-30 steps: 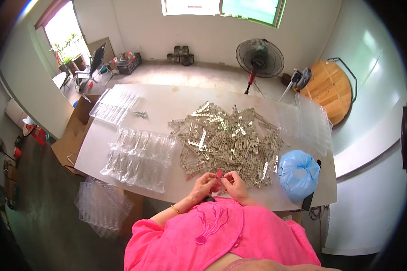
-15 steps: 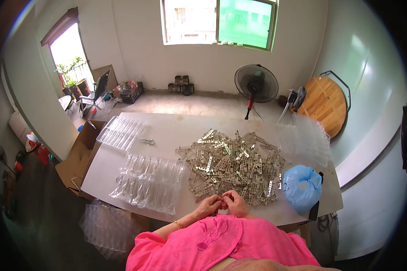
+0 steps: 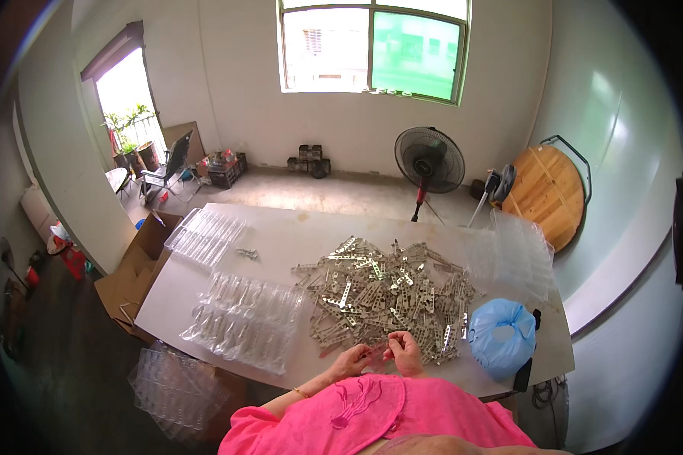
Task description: Manually sort and pack metal hardware components into plastic bags.
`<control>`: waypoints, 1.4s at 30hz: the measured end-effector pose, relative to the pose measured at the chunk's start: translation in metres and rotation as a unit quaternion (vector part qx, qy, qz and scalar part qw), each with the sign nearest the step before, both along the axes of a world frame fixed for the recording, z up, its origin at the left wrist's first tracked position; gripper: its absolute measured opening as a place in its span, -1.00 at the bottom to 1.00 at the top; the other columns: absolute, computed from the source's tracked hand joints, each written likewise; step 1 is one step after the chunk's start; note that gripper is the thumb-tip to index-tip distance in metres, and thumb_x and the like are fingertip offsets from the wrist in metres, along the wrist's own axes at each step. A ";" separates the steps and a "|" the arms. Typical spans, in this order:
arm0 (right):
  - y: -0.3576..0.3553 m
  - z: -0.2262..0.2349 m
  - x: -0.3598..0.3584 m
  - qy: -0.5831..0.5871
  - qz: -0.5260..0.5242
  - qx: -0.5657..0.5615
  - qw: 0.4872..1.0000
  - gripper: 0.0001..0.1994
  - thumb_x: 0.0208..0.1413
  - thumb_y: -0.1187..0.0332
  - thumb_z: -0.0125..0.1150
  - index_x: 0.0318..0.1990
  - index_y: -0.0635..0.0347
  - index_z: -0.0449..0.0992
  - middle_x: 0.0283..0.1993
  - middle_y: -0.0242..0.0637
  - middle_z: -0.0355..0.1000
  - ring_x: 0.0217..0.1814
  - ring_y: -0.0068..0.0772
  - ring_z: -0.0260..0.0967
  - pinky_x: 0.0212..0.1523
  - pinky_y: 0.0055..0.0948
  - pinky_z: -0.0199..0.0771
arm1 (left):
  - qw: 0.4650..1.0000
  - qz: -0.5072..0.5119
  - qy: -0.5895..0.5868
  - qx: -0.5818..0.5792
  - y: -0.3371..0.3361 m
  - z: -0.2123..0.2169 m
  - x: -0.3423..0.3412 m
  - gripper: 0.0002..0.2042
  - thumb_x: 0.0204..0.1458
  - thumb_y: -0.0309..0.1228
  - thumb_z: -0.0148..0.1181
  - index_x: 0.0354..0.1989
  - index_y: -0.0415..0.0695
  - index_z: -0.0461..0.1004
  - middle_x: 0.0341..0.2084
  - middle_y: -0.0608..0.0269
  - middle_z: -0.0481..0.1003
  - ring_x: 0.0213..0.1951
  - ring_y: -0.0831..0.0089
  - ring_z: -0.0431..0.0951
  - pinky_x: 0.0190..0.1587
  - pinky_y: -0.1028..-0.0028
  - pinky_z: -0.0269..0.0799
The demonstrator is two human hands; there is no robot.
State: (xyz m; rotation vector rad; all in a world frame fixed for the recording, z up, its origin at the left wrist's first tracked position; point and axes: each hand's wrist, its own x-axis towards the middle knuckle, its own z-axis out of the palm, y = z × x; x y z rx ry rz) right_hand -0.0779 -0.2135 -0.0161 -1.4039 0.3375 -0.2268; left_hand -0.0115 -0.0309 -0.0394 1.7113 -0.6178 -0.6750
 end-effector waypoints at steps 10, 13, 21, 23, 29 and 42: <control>-0.042 -0.005 -0.005 0.060 0.072 -0.182 0.979 -0.79 0.33 0.36 -0.07 -0.02 0.25 0.39 -0.30 -0.28 0.45 -0.36 -0.54 0.49 -0.36 -0.50 0.52 | 0.998 0.015 -0.056 0.011 -0.040 -0.023 -0.008 -0.73 0.15 -0.36 0.11 -0.01 -0.18 0.40 -0.31 0.09 0.51 -0.27 0.33 0.52 -0.19 0.37 0.43; -0.051 -0.004 -0.008 0.099 0.077 -0.172 0.977 -0.81 0.31 0.35 -0.03 -0.03 0.23 0.38 -0.32 -0.30 0.47 -0.37 -0.53 0.48 -0.36 -0.49 0.50 | 0.994 -0.010 -0.058 0.086 -0.051 -0.015 -0.010 -0.73 0.19 -0.31 0.07 -0.01 -0.16 0.39 -0.32 0.05 0.52 -0.27 0.24 0.54 -0.21 0.32 0.45; -0.067 -0.008 -0.014 0.103 0.112 -0.266 0.952 -0.75 0.21 0.26 0.14 -0.08 0.20 0.38 -0.39 -0.29 0.49 -0.39 -0.51 0.48 -0.36 -0.45 0.47 | 0.997 -0.020 -0.023 0.066 -0.063 -0.018 -0.015 -0.75 0.27 -0.28 -0.02 0.00 -0.15 0.39 -0.34 0.14 0.53 -0.31 0.39 0.55 -0.28 0.36 0.45; -0.065 -0.001 -0.014 0.097 0.110 -0.258 0.955 -0.74 0.20 0.24 0.16 -0.08 0.20 0.39 -0.41 -0.28 0.49 -0.40 -0.50 0.48 -0.36 -0.45 0.47 | 0.997 -0.026 -0.007 0.067 -0.064 -0.018 -0.014 -0.75 0.27 -0.28 -0.03 0.00 -0.14 0.39 -0.35 0.17 0.53 -0.33 0.41 0.54 -0.29 0.38 0.45; -0.053 0.002 -0.015 0.106 0.104 -0.249 0.957 -0.81 0.22 0.28 0.15 -0.14 0.20 0.42 -0.36 -0.28 0.49 -0.37 -0.51 0.48 -0.40 -0.45 0.48 | 0.997 -0.037 0.034 0.066 -0.054 -0.025 -0.010 -0.76 0.27 -0.28 -0.02 -0.03 -0.13 0.42 -0.39 0.19 0.52 -0.38 0.45 0.51 -0.30 0.41 0.44; 0.004 -0.011 -0.008 0.074 0.121 -0.142 0.980 -0.83 0.25 0.38 0.11 -0.09 0.25 0.39 -0.30 -0.29 0.48 -0.32 -0.55 0.47 -0.32 -0.50 0.54 | 0.989 -0.091 -0.112 0.017 -0.007 -0.029 0.006 -0.72 0.14 -0.27 0.16 -0.09 -0.18 0.38 -0.33 -0.01 0.55 -0.26 0.09 0.59 -0.27 0.24 0.48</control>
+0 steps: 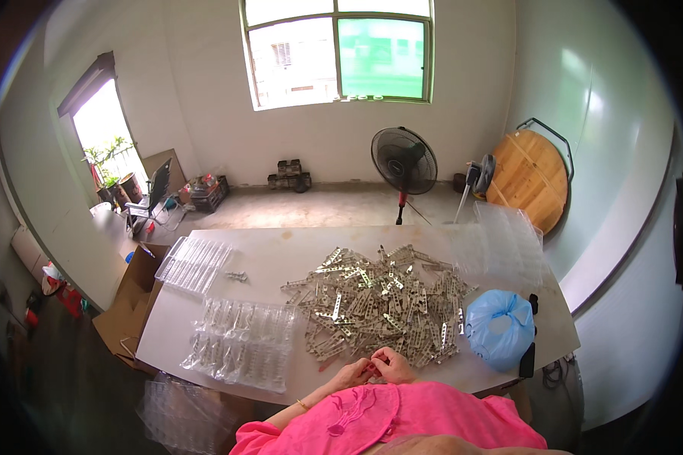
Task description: Manually sort and pack metal hardware components into plastic bags.
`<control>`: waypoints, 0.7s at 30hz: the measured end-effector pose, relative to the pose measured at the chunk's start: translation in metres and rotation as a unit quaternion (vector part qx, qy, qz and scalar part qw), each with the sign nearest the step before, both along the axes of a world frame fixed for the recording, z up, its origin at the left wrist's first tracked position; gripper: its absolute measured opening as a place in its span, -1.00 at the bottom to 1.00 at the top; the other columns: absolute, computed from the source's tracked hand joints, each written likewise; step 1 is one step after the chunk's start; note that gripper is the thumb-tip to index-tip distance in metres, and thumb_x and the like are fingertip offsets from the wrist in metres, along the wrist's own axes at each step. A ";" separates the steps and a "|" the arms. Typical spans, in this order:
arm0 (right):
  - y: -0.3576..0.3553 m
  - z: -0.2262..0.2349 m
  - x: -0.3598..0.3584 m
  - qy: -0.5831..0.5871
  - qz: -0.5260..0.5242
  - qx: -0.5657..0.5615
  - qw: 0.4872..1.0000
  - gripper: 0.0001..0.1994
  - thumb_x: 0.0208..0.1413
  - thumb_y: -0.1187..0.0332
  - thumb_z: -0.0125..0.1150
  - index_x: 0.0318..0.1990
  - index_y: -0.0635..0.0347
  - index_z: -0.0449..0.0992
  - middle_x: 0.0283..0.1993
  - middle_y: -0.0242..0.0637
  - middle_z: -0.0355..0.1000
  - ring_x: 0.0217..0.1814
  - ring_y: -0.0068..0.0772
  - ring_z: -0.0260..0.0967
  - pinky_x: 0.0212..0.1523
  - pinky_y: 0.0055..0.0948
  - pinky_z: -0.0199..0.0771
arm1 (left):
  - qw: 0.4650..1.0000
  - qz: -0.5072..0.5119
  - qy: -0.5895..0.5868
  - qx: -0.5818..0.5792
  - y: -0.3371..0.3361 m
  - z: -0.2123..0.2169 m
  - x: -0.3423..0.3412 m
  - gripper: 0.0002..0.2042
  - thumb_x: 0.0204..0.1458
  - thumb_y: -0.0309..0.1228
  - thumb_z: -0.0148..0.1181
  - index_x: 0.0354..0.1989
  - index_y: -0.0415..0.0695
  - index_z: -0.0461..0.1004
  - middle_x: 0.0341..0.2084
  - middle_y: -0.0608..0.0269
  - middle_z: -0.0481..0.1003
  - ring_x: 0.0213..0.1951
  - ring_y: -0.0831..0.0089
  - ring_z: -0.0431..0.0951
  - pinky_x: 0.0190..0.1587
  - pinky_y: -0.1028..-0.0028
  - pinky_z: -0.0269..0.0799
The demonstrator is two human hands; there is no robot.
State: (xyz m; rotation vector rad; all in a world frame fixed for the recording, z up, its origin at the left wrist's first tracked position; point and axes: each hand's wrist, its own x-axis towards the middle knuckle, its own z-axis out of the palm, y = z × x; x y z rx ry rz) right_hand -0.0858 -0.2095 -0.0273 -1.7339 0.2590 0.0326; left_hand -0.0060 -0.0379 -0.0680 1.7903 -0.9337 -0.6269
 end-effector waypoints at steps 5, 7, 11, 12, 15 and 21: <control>0.025 0.006 -0.002 -0.009 -0.055 0.010 0.998 -0.81 0.24 0.36 0.13 -0.08 0.24 0.38 -0.29 -0.27 0.48 -0.35 -0.55 0.45 -0.38 -0.52 0.51 | 1.000 -0.008 -0.010 0.026 0.016 -0.013 0.009 -0.75 0.14 -0.30 0.14 -0.11 -0.17 0.38 -0.35 -0.04 0.55 -0.27 0.03 0.59 -0.28 0.22 0.48; 0.031 0.002 0.000 -0.039 -0.065 -0.053 0.996 -0.81 0.24 0.33 0.13 -0.12 0.24 0.38 -0.35 -0.29 0.48 -0.41 -0.57 0.44 -0.45 -0.53 0.47 | 0.999 -0.015 -0.032 0.020 0.022 -0.018 0.011 -0.76 0.14 -0.31 0.13 -0.11 -0.17 0.38 -0.35 -0.05 0.54 -0.27 0.01 0.58 -0.28 0.22 0.48; 0.036 0.006 -0.003 0.001 -0.046 -0.007 0.999 -0.84 0.24 0.31 0.11 -0.16 0.19 0.41 -0.46 -0.30 0.47 -0.49 -0.54 0.43 -0.47 -0.47 0.45 | 0.997 -0.033 -0.058 0.025 0.027 -0.007 0.014 -0.76 0.14 -0.31 0.11 -0.10 -0.16 0.39 -0.33 -0.06 0.54 -0.26 -0.01 0.58 -0.27 0.21 0.48; 0.036 0.003 -0.003 0.004 -0.049 -0.005 0.999 -0.84 0.24 0.31 0.11 -0.16 0.19 0.41 -0.46 -0.30 0.47 -0.49 -0.54 0.43 -0.47 -0.47 0.45 | 0.997 -0.034 -0.061 0.023 0.028 0.000 0.013 -0.76 0.14 -0.30 0.11 -0.09 -0.16 0.39 -0.32 -0.06 0.54 -0.26 -0.01 0.58 -0.27 0.21 0.48; 0.037 0.000 -0.006 -0.013 -0.066 -0.021 0.998 -0.86 0.23 0.32 0.13 -0.20 0.19 0.44 -0.47 -0.31 0.48 -0.49 -0.54 0.44 -0.46 -0.48 0.45 | 0.998 -0.033 -0.043 0.036 0.028 0.011 0.009 -0.76 0.18 -0.29 0.08 -0.08 -0.16 0.39 -0.31 -0.06 0.55 -0.26 -0.02 0.58 -0.26 0.21 0.48; 0.034 0.008 -0.018 -0.017 -0.051 -0.059 0.997 -0.85 0.23 0.31 0.13 -0.20 0.20 0.44 -0.44 -0.31 0.50 -0.46 -0.55 0.46 -0.45 -0.50 0.46 | 1.000 -0.010 -0.022 0.016 0.024 0.012 -0.008 -0.81 0.21 -0.29 0.04 -0.12 -0.10 0.43 -0.31 -0.05 0.54 -0.23 -0.05 0.57 -0.25 0.17 0.47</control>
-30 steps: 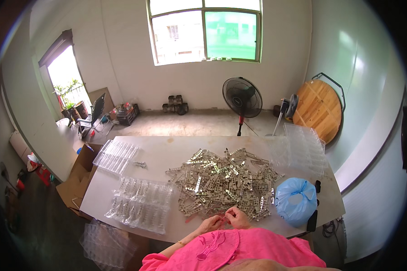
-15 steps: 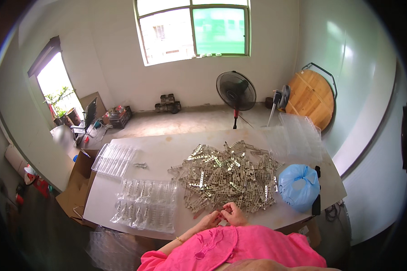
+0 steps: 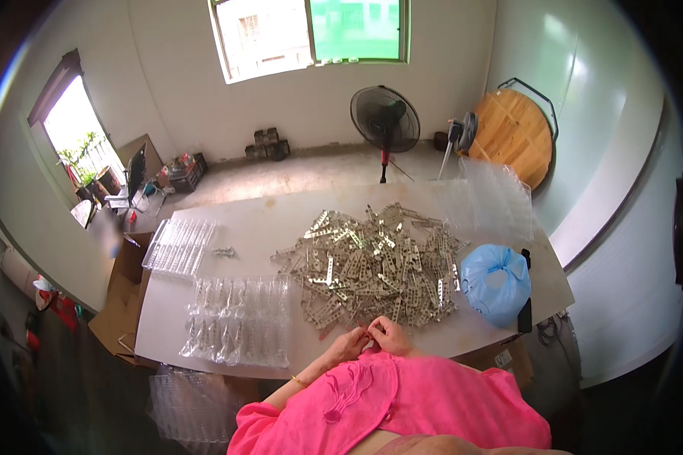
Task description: Manually sort and pack metal hardware components into plastic bags.
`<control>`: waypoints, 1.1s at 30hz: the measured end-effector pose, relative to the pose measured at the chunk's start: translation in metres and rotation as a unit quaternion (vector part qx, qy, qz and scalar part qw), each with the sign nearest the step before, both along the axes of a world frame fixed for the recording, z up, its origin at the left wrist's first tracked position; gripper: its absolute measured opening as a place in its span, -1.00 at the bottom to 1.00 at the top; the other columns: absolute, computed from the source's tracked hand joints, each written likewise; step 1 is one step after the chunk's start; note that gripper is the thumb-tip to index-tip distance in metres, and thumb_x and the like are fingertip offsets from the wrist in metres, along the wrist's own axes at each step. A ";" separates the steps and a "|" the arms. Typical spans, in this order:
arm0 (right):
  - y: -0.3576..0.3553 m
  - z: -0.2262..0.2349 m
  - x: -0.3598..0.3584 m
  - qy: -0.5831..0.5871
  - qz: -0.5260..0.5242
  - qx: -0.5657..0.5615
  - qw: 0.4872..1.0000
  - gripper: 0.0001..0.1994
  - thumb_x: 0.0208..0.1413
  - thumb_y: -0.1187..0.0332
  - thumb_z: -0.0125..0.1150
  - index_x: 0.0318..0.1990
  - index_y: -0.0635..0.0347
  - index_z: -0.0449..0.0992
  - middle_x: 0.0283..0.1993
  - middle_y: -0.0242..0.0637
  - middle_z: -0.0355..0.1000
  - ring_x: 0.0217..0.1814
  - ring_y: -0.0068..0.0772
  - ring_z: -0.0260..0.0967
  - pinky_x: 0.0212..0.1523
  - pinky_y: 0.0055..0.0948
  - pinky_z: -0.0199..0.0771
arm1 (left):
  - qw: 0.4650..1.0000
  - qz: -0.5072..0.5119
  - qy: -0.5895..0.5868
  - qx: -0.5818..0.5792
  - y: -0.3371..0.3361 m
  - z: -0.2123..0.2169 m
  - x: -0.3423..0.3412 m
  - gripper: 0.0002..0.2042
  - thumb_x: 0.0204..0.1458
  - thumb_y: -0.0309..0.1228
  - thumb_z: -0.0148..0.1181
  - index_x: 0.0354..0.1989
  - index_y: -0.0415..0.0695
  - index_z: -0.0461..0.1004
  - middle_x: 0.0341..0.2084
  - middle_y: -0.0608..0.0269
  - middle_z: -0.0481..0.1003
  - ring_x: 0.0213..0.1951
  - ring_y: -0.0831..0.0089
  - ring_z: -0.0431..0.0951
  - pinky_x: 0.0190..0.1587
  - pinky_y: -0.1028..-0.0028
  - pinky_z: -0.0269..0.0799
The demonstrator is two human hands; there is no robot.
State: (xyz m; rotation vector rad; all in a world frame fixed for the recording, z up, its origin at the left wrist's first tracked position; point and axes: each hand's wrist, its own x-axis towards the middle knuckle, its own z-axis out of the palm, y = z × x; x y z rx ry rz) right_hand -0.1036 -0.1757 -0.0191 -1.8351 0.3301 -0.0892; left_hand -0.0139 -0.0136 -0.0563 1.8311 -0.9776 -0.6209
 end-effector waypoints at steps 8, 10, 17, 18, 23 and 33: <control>-0.042 -0.040 0.007 -0.007 0.071 -0.060 0.996 -0.87 0.25 0.34 0.12 -0.18 0.18 0.39 -0.41 -0.40 0.44 -0.41 -0.64 0.39 -0.44 -0.55 0.42 | 0.999 0.023 -0.045 -0.016 -0.025 -0.007 -0.007 -0.83 0.17 -0.31 0.09 -0.23 -0.16 0.43 -0.40 -0.08 0.51 -0.31 -0.04 0.55 -0.30 0.19 0.44; -0.050 -0.034 0.007 0.031 0.080 -0.002 0.996 -0.88 0.25 0.36 0.12 -0.17 0.18 0.39 -0.40 -0.41 0.44 -0.41 -0.66 0.38 -0.44 -0.59 0.40 | 0.998 0.048 -0.017 0.035 -0.034 0.002 -0.011 -0.80 0.17 -0.28 0.07 -0.21 -0.15 0.42 -0.38 -0.10 0.52 -0.28 -0.08 0.55 -0.29 0.14 0.43; -0.081 -0.030 0.000 0.080 0.108 0.097 0.986 -0.91 0.27 0.38 0.10 -0.17 0.16 0.38 -0.37 -0.44 0.43 -0.43 -0.71 0.32 -0.45 -0.65 0.34 | 0.993 0.064 0.021 0.093 -0.062 0.016 -0.024 -0.76 0.18 -0.24 0.02 -0.19 -0.18 0.39 -0.38 -0.15 0.53 -0.27 -0.13 0.53 -0.26 0.09 0.42; -0.085 -0.031 -0.002 0.073 0.098 0.111 0.986 -0.92 0.27 0.39 0.10 -0.18 0.16 0.39 -0.40 -0.46 0.42 -0.46 -0.72 0.30 -0.48 -0.66 0.33 | 0.994 0.062 0.019 0.092 -0.067 0.021 -0.027 -0.75 0.18 -0.24 0.01 -0.20 -0.19 0.38 -0.39 -0.15 0.52 -0.27 -0.13 0.53 -0.26 0.09 0.41; -0.108 -0.024 -0.009 0.100 0.119 0.067 0.986 -0.93 0.27 0.39 0.10 -0.20 0.16 0.40 -0.44 -0.48 0.39 -0.49 -0.72 0.29 -0.51 -0.66 0.33 | 0.994 0.067 0.033 0.075 -0.090 0.012 -0.037 -0.74 0.19 -0.22 0.00 -0.23 -0.21 0.36 -0.42 -0.16 0.50 -0.30 -0.15 0.51 -0.29 0.07 0.38; -0.123 -0.023 0.001 0.132 0.122 0.093 0.979 -0.90 0.25 0.37 0.12 -0.22 0.19 0.42 -0.45 -0.45 0.42 -0.52 -0.70 0.29 -0.53 -0.63 0.30 | 0.995 0.083 0.004 0.062 -0.102 -0.001 -0.037 -0.73 0.19 -0.22 -0.02 -0.24 -0.22 0.33 -0.46 -0.14 0.50 -0.34 -0.12 0.53 -0.29 0.04 0.40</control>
